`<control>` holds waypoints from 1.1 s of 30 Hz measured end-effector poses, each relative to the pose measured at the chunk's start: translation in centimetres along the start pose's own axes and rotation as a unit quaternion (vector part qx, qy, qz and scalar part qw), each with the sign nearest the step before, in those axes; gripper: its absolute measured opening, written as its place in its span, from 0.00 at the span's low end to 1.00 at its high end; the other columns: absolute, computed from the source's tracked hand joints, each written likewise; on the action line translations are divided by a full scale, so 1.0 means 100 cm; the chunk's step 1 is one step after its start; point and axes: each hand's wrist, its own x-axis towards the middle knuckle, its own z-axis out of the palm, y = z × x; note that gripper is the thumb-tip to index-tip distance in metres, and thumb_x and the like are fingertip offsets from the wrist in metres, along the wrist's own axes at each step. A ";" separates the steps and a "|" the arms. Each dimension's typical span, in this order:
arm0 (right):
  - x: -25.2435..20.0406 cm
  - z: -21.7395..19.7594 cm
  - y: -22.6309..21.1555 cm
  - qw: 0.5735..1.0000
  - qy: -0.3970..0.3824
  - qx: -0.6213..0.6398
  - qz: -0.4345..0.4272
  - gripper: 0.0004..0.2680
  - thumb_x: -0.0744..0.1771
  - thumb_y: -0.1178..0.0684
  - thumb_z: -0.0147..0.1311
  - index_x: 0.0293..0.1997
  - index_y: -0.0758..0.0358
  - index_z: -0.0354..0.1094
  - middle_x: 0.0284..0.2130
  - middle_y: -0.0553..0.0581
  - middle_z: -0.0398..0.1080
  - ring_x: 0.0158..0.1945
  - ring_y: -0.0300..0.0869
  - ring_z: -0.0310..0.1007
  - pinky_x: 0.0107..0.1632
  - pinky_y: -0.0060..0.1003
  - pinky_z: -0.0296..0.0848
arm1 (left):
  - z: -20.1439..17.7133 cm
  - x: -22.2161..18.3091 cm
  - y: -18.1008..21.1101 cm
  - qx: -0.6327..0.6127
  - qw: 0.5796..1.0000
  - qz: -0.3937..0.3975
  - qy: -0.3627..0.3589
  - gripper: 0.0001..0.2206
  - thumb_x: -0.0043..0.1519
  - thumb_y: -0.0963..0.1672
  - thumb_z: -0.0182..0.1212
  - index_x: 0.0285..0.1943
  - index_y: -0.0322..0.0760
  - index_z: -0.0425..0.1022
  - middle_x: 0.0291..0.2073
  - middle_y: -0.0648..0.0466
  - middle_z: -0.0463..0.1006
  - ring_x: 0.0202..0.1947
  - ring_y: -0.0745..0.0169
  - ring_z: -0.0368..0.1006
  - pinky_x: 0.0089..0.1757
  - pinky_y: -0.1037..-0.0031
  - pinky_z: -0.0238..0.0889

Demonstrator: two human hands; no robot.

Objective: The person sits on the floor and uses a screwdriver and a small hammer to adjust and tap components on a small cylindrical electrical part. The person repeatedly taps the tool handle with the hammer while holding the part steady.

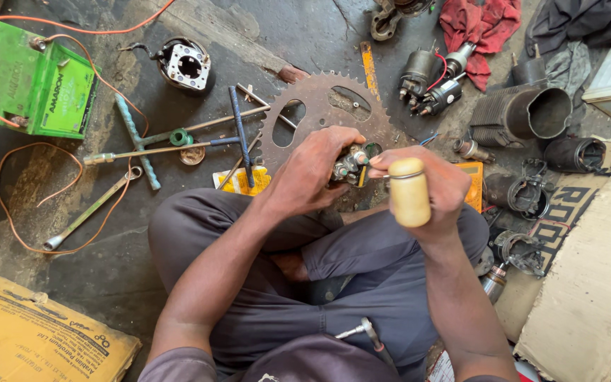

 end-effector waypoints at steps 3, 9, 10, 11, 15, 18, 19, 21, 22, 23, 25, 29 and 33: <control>-0.004 0.000 0.004 1.000 0.006 0.020 0.018 0.06 0.65 0.69 0.55 0.44 0.72 0.71 0.38 0.62 0.77 0.41 0.46 0.82 0.46 0.36 0.82 | -0.001 0.000 0.001 0.004 1.000 0.004 0.000 0.34 0.47 0.37 0.74 0.64 0.35 0.63 0.56 0.44 0.71 0.59 0.41 0.70 0.59 0.60 0.63; -0.015 0.006 0.016 0.977 0.061 0.205 0.023 0.08 0.70 0.56 0.58 0.46 0.72 0.69 0.38 0.63 0.74 0.45 0.51 0.79 0.47 0.40 0.84 | -0.001 0.004 0.001 -0.002 1.000 0.010 0.010 0.34 0.47 0.37 0.74 0.64 0.35 0.63 0.55 0.45 0.72 0.59 0.41 0.70 0.58 0.59 0.64; -0.019 0.008 0.017 0.980 0.072 0.183 0.006 0.10 0.70 0.52 0.57 0.45 0.72 0.69 0.36 0.62 0.74 0.44 0.50 0.79 0.46 0.40 0.83 | 0.000 0.001 0.002 -0.005 1.000 0.011 0.009 0.34 0.47 0.37 0.74 0.64 0.35 0.63 0.55 0.45 0.72 0.59 0.40 0.70 0.58 0.59 0.64; -0.022 0.009 0.018 0.983 0.083 0.161 -0.010 0.12 0.69 0.48 0.56 0.44 0.71 0.69 0.35 0.60 0.74 0.42 0.49 0.79 0.45 0.39 0.82 | 0.000 -0.004 0.005 -0.003 1.000 0.003 0.013 0.34 0.47 0.37 0.74 0.64 0.35 0.63 0.55 0.45 0.72 0.58 0.40 0.71 0.57 0.59 0.64; -0.023 0.002 0.022 0.990 0.055 0.128 -0.013 0.10 0.70 0.52 0.56 0.44 0.72 0.71 0.36 0.63 0.76 0.42 0.49 0.80 0.42 0.36 0.80 | 0.001 0.004 0.005 0.001 1.000 0.018 0.022 0.33 0.48 0.37 0.74 0.63 0.36 0.64 0.55 0.45 0.73 0.57 0.41 0.71 0.57 0.59 0.64; -0.023 0.002 0.016 0.998 0.020 0.054 -0.004 0.06 0.69 0.57 0.57 0.43 0.72 0.71 0.37 0.63 0.76 0.42 0.49 0.81 0.42 0.36 0.81 | 0.001 0.002 0.006 0.016 1.000 0.008 0.022 0.32 0.49 0.37 0.74 0.63 0.36 0.64 0.54 0.45 0.74 0.56 0.41 0.72 0.56 0.59 0.64; -0.022 0.003 0.015 0.999 0.008 0.023 -0.039 0.05 0.68 0.58 0.58 0.44 0.71 0.72 0.37 0.62 0.76 0.42 0.50 0.81 0.44 0.38 0.81 | 0.002 0.002 0.006 0.021 1.000 0.002 0.019 0.31 0.49 0.37 0.74 0.62 0.36 0.65 0.53 0.45 0.74 0.56 0.40 0.72 0.56 0.59 0.65; -0.020 0.003 0.009 0.993 -0.016 -0.045 -0.106 0.05 0.66 0.61 0.60 0.44 0.71 0.73 0.37 0.61 0.77 0.44 0.52 0.81 0.49 0.43 0.81 | 0.003 0.002 0.006 0.016 0.999 0.016 0.026 0.32 0.50 0.38 0.74 0.63 0.35 0.64 0.54 0.44 0.73 0.56 0.40 0.72 0.56 0.58 0.64; -0.019 0.005 0.006 0.992 -0.015 -0.068 -0.104 0.05 0.66 0.62 0.60 0.43 0.71 0.72 0.37 0.61 0.77 0.43 0.52 0.81 0.48 0.42 0.81 | 0.003 0.002 0.005 0.014 0.999 0.024 0.029 0.32 0.50 0.38 0.75 0.63 0.35 0.63 0.55 0.44 0.73 0.57 0.40 0.71 0.56 0.58 0.64; -0.019 0.006 0.002 0.991 -0.014 -0.091 -0.102 0.05 0.65 0.62 0.61 0.43 0.71 0.72 0.36 0.61 0.77 0.43 0.52 0.81 0.48 0.42 0.80 | 0.004 0.002 0.005 0.013 0.999 0.024 0.029 0.32 0.50 0.38 0.75 0.64 0.35 0.63 0.55 0.44 0.73 0.57 0.40 0.71 0.57 0.58 0.63; -0.015 0.007 -0.004 0.994 -0.010 -0.085 -0.067 0.07 0.63 0.62 0.61 0.42 0.71 0.71 0.36 0.61 0.76 0.42 0.50 0.81 0.46 0.40 0.79 | 0.005 0.001 0.005 0.012 0.999 0.022 0.032 0.32 0.51 0.38 0.75 0.64 0.35 0.63 0.56 0.44 0.72 0.58 0.40 0.70 0.58 0.58 0.63; -0.008 0.004 -0.005 0.998 -0.001 -0.050 0.035 0.06 0.62 0.66 0.59 0.41 0.70 0.71 0.35 0.60 0.76 0.40 0.46 0.80 0.42 0.35 0.78 | 0.007 0.001 0.004 0.011 1.000 0.010 0.018 0.33 0.49 0.37 0.73 0.65 0.34 0.62 0.56 0.45 0.71 0.59 0.41 0.69 0.59 0.58 0.61; -0.008 0.003 0.007 0.995 0.019 0.013 0.096 0.03 0.67 0.68 0.56 0.42 0.71 0.70 0.35 0.59 0.76 0.39 0.41 0.80 0.41 0.32 0.79 | 0.012 0.003 0.003 -0.004 1.000 0.010 0.021 0.34 0.48 0.37 0.73 0.65 0.35 0.62 0.56 0.45 0.70 0.58 0.42 0.69 0.59 0.58 0.61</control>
